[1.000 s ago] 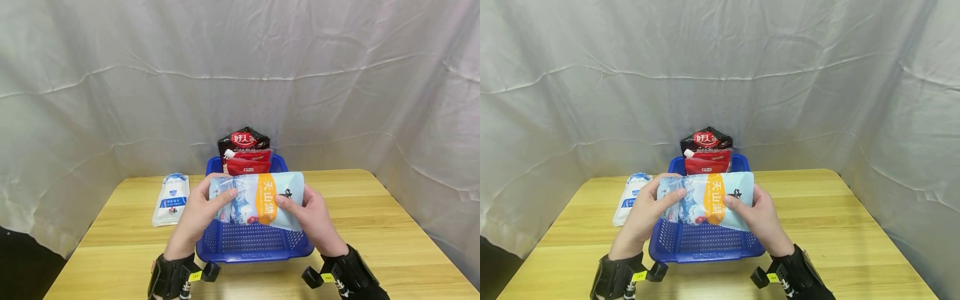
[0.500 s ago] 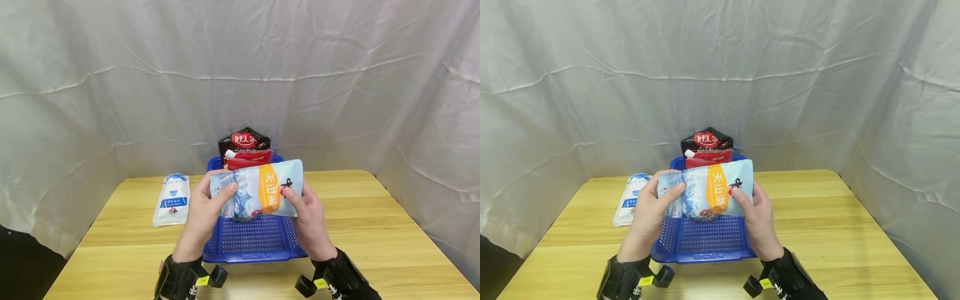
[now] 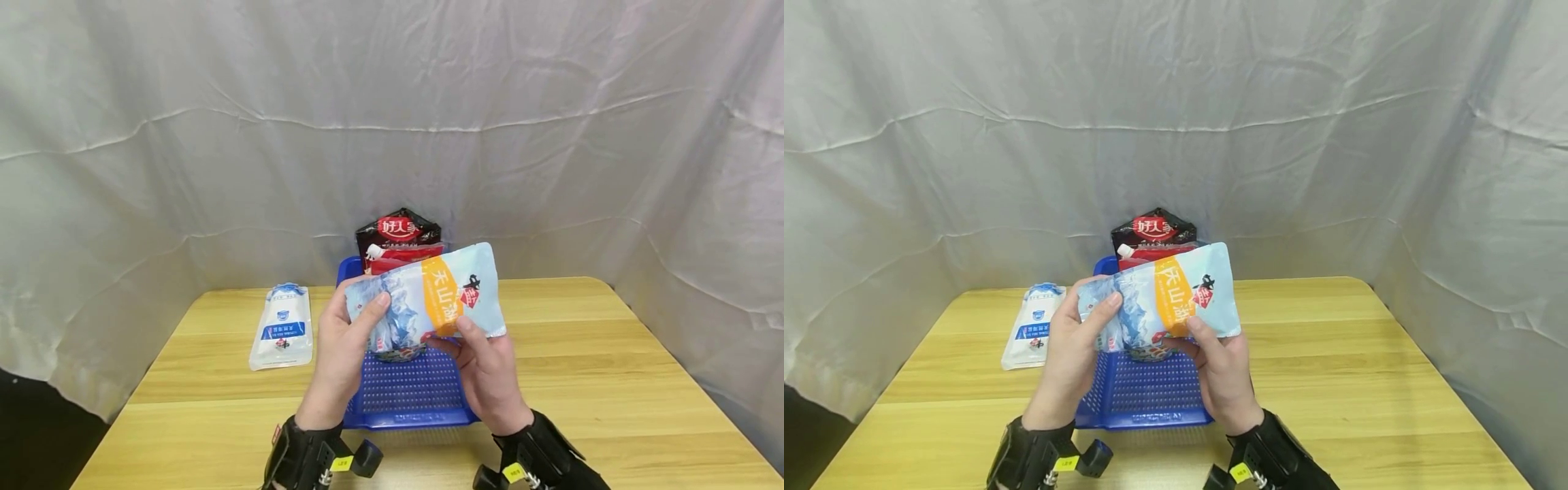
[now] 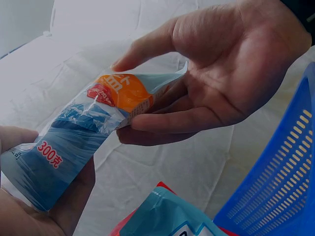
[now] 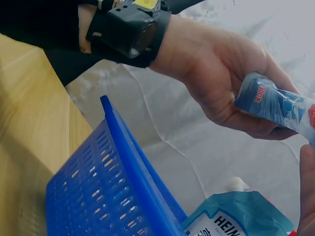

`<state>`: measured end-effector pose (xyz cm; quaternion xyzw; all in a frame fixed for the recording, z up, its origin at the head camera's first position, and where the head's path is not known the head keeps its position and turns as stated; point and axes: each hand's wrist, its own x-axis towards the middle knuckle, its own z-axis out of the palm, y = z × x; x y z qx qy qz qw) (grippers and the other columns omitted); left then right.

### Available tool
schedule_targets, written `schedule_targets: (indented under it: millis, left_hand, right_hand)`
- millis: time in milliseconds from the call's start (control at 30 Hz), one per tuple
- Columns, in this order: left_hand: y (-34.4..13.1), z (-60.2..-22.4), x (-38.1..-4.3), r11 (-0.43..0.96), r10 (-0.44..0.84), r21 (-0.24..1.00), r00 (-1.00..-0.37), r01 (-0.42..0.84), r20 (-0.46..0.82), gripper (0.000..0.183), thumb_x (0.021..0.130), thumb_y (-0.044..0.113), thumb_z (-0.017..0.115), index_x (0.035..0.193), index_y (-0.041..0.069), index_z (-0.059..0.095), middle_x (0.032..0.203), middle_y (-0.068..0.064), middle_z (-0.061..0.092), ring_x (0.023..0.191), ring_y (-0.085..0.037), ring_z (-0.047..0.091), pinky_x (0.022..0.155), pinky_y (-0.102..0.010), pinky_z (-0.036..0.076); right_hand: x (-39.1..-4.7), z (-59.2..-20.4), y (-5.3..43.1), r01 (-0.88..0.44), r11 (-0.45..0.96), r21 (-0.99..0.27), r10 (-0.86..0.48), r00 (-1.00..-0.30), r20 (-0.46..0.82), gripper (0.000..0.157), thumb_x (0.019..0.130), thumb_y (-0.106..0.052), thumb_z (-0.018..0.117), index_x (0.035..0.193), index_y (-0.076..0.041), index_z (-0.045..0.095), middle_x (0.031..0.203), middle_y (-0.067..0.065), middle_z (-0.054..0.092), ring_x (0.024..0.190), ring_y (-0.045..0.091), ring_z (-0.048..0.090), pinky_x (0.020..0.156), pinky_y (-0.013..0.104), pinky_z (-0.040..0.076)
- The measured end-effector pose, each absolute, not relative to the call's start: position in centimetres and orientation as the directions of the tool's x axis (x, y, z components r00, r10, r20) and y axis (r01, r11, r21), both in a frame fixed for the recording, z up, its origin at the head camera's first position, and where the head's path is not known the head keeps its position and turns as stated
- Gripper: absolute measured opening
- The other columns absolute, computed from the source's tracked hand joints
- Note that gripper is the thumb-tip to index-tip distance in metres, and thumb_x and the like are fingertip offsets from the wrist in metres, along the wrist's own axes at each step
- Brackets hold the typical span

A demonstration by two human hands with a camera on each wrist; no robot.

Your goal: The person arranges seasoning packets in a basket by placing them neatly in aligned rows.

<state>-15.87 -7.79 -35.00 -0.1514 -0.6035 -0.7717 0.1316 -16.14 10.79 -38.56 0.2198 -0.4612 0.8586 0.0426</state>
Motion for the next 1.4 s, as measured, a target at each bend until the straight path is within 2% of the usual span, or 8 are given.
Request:
schedule_targets:
  millis: [367,667,800,933,1133,1400]
  left_hand:
    - [-8.2,-35.1,-16.1,-0.177,0.051,0.934,-0.945,0.309,0.322,0.037,0.086,0.030,0.061,0.118,0.015,0.047,0.108,-0.014,0.058,0.091,-0.029,0.059,0.072,-0.038,0.054]
    - [-9.3,-34.7,-16.1,-0.087,0.148,0.967,-0.957,0.239,0.250,0.034,0.086,0.030,0.062,0.117,0.019,0.052,0.106,-0.013,0.060,0.086,-0.029,0.060,0.069,-0.039,0.054]
    - [-9.8,-33.8,-15.6,-0.027,0.195,0.976,-0.956,0.218,0.219,0.032,0.086,0.025,0.062,0.117,0.019,0.055,0.112,-0.011,0.056,0.087,-0.028,0.059,0.069,-0.039,0.054]
    - [-9.8,-32.6,-14.8,0.055,0.234,0.975,-0.952,0.215,0.196,0.034,0.086,0.022,0.062,0.118,0.017,0.055,0.116,-0.009,0.053,0.088,-0.025,0.059,0.070,-0.038,0.054]
    - [-9.7,-32.2,-14.4,0.124,0.282,0.968,-0.943,0.217,0.176,0.036,0.083,0.017,0.065,0.118,0.015,0.054,0.110,-0.007,0.060,0.086,-0.021,0.059,0.069,-0.036,0.054]
    - [-9.6,-32.9,-14.9,0.182,0.321,0.945,-0.925,0.272,0.204,0.038,0.080,0.018,0.069,0.116,0.016,0.057,0.102,-0.005,0.064,0.079,-0.020,0.060,0.064,-0.038,0.055]
  right_hand:
    - [-16.2,-38.4,11.1,-0.237,-0.538,-0.809,-0.120,-0.928,0.352,0.043,0.094,-0.011,0.045,0.136,-0.009,0.032,0.125,0.015,0.049,0.108,0.037,0.049,0.081,0.042,0.049]
    - [-16.4,-37.8,12.0,-0.300,-0.488,-0.819,-0.091,-0.917,0.390,0.042,0.093,-0.006,0.047,0.133,-0.003,0.034,0.119,0.017,0.053,0.101,0.035,0.053,0.076,0.040,0.052]
    - [-16.4,-37.3,12.4,-0.328,-0.434,-0.839,-0.094,-0.910,0.404,0.042,0.092,-0.005,0.048,0.132,-0.003,0.036,0.118,0.016,0.054,0.100,0.036,0.053,0.075,0.036,0.053]
    - [-16.3,-37.0,12.7,-0.327,-0.382,-0.864,-0.102,-0.915,0.391,0.041,0.091,-0.006,0.051,0.130,-0.003,0.038,0.118,0.015,0.053,0.102,0.036,0.051,0.077,0.036,0.052]
    - [-16.2,-36.8,13.1,-0.336,-0.313,-0.888,-0.112,-0.916,0.385,0.041,0.088,-0.004,0.053,0.127,-0.003,0.041,0.116,0.015,0.054,0.101,0.034,0.053,0.078,0.035,0.052]
    - [-16.2,-36.9,13.2,-0.329,-0.233,-0.915,-0.120,-0.924,0.363,0.039,0.086,-0.006,0.058,0.122,-0.002,0.046,0.111,0.015,0.057,0.095,0.036,0.055,0.075,0.038,0.053]
